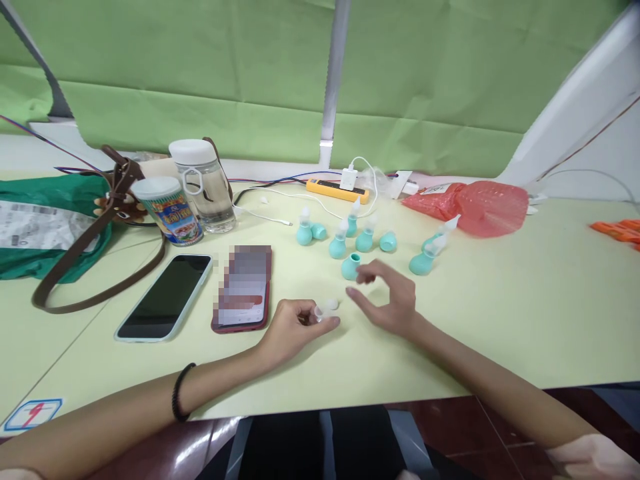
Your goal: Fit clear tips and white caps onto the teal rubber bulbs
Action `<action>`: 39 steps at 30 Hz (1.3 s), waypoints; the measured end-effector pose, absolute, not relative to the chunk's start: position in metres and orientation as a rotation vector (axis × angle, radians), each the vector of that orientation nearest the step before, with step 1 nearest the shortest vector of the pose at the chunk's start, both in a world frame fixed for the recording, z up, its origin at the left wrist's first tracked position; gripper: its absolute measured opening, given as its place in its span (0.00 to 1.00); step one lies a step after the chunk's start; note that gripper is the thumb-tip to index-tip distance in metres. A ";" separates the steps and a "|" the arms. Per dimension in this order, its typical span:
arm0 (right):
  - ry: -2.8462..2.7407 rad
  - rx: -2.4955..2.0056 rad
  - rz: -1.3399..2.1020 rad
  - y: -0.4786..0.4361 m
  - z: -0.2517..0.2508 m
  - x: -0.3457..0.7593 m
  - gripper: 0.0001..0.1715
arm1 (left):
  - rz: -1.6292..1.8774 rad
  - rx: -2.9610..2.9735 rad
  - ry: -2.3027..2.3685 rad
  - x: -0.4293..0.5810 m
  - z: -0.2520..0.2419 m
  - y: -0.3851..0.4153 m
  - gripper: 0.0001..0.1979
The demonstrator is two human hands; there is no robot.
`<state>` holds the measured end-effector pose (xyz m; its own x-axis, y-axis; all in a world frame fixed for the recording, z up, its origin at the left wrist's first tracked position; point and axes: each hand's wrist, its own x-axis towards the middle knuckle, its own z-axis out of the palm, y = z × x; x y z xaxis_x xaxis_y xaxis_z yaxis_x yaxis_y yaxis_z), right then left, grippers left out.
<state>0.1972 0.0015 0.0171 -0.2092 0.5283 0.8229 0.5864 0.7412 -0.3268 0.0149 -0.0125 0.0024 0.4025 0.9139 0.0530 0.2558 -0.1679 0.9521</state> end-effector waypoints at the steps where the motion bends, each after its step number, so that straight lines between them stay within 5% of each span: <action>1: -1.933 -0.839 0.012 -0.006 0.019 0.193 0.16 | 0.845 1.695 1.063 0.015 0.002 -0.013 0.17; 8: -2.097 -0.792 0.357 -0.020 0.011 0.177 0.06 | 0.872 1.933 1.097 0.013 0.000 -0.016 0.13; 23: -1.904 -0.975 1.084 -0.021 0.018 0.181 0.10 | 0.975 2.327 0.686 0.008 0.005 -0.019 0.08; 39: -1.673 -1.008 1.240 -0.015 0.013 0.183 0.10 | 1.421 2.263 0.679 0.008 0.001 -0.013 0.08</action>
<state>0.1827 -0.0151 0.0129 -0.3581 0.9229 0.1416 0.1330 0.2005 -0.9706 0.0080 -0.0132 0.0006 0.3715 0.5828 0.7227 0.1962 -0.8102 0.5524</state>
